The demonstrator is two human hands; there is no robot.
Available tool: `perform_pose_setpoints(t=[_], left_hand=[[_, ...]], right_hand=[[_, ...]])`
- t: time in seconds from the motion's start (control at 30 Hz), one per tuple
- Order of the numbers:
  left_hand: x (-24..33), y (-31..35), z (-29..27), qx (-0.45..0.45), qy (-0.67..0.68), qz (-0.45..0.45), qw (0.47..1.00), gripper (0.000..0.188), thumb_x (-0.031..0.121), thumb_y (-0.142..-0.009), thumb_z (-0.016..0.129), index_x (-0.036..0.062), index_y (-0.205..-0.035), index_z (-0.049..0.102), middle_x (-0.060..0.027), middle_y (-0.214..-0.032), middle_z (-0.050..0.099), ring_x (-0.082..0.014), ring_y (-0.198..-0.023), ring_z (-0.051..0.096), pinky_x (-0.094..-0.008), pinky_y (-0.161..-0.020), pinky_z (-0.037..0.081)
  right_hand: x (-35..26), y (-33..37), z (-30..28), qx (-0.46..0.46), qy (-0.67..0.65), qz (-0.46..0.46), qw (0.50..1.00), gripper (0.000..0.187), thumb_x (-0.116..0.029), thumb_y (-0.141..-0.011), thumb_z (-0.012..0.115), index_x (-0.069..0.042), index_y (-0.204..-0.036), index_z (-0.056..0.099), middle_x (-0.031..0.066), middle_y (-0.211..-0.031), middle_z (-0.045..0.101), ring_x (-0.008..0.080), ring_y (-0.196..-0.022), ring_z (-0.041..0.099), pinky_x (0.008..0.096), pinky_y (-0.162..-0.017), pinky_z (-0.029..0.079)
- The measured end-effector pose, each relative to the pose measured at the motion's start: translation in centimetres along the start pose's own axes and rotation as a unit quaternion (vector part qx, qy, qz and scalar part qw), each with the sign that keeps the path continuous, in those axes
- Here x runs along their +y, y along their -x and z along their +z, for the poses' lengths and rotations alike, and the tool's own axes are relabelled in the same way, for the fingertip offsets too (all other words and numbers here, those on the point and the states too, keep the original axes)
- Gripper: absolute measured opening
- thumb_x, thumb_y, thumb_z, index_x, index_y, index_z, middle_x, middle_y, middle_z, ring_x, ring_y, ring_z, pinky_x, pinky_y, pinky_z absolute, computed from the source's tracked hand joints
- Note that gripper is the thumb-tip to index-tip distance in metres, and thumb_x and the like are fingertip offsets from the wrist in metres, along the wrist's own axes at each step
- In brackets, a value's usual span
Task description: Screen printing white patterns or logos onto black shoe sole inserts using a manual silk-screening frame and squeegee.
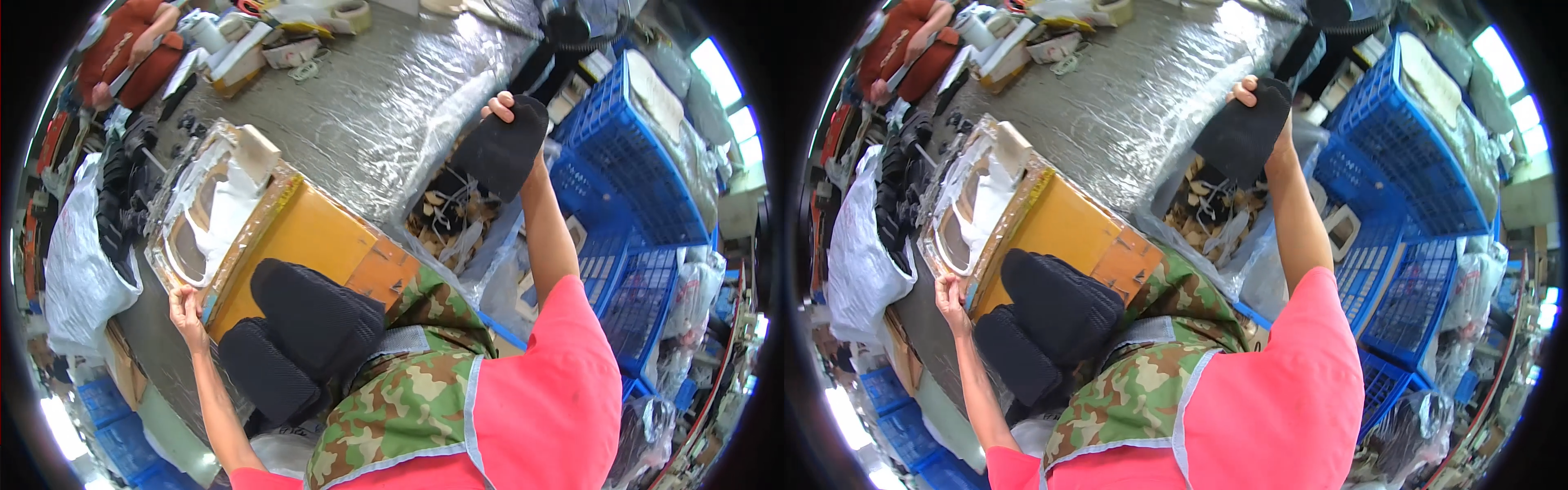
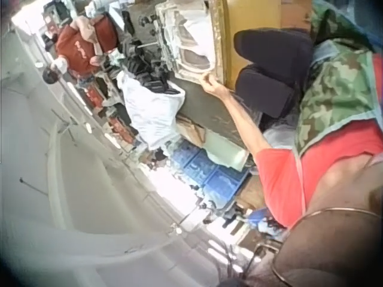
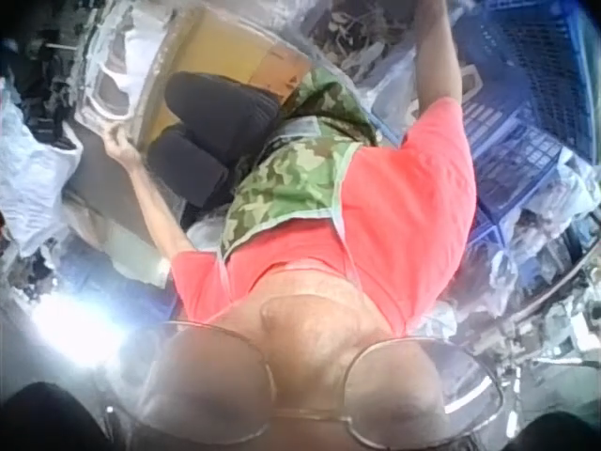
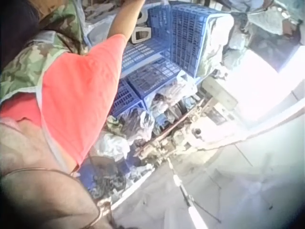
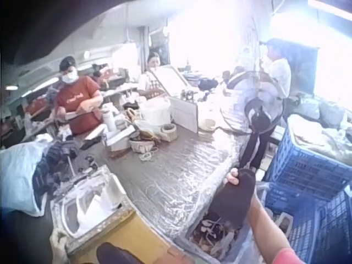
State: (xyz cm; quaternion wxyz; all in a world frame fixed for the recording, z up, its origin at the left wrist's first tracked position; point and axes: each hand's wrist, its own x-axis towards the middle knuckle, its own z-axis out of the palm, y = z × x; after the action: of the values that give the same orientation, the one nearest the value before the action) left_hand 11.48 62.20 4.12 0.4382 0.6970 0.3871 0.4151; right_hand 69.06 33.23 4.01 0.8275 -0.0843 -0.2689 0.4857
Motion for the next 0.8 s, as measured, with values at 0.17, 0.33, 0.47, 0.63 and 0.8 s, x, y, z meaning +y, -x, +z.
perform_pose_setpoints(t=[0.17, 0.33, 0.47, 0.63, 0.8], left_hand=[[1.1, -0.3, 3.7, 0.026, 0.149, 0.017, 0.988, 0.013, 0.008, -0.094, 0.048, 0.0046, -0.09, 0.06, 0.0009, -0.073, 0.057, -0.0013, -0.051, 0.033, -0.0174, -0.047, 0.024], [1.4, -0.2, 1.5, 0.028, 0.219, 0.003, 0.975, 0.017, 0.013, -0.094, 0.047, 0.0045, -0.091, 0.061, 0.0004, -0.073, 0.058, -0.0013, -0.048, 0.034, -0.0181, -0.043, 0.023], [1.3, 0.3, 0.8, 0.029, 0.273, -0.023, 0.961, 0.017, 0.015, -0.094, 0.048, 0.0051, -0.093, 0.062, -0.0001, -0.074, 0.059, -0.0023, -0.051, 0.039, -0.017, -0.045, 0.028], [0.8, 0.2, 1.4, 0.07, 0.421, 0.004, 0.904, 0.015, 0.017, -0.095, 0.05, 0.0054, -0.096, 0.06, -0.0017, -0.08, 0.059, -0.0055, -0.058, 0.045, -0.0188, -0.052, 0.036], [1.6, 0.5, 1.4, 0.104, 0.408, 0.046, 0.906, 0.022, 0.027, -0.096, 0.051, 0.0066, -0.103, 0.055, -0.0025, -0.093, 0.057, -0.0102, -0.082, 0.052, -0.0249, -0.074, 0.041]], right_hand=[[2.4, -9.6, 6.5, -0.143, 0.025, 0.112, 0.983, 0.014, -0.021, -0.095, 0.048, -0.007, -0.097, 0.051, -0.0006, -0.072, 0.044, 0.0137, -0.069, 0.04, 0.027, -0.069, 0.043], [10.3, -16.9, 16.6, -0.047, 0.406, 0.14, 0.902, 0.016, -0.017, -0.091, 0.056, -0.004, -0.097, 0.062, -0.0057, -0.075, 0.054, 0.0027, -0.061, 0.045, 0.0185, -0.057, 0.035], [20.0, -20.6, 23.0, -0.103, 0.597, 0.113, 0.788, 0.018, -0.013, -0.087, 0.066, -0.001, -0.1, 0.066, -0.006, -0.075, 0.06, 0.0, -0.063, 0.048, 0.0168, -0.057, 0.038], [31.6, -21.6, 24.1, -0.218, 0.614, 0.144, 0.745, 0.025, -0.012, -0.084, 0.069, 0.004, -0.103, 0.065, 0.0022, -0.08, 0.068, 0.0052, -0.07, 0.058, 0.0216, -0.064, 0.047], [38.7, -19.1, 26.8, -0.31, 0.716, 0.117, 0.615, 0.031, -0.022, -0.075, 0.069, -0.001, -0.097, 0.068, 0.0128, -0.073, 0.065, 0.0235, -0.066, 0.063, 0.0328, -0.067, 0.05]])
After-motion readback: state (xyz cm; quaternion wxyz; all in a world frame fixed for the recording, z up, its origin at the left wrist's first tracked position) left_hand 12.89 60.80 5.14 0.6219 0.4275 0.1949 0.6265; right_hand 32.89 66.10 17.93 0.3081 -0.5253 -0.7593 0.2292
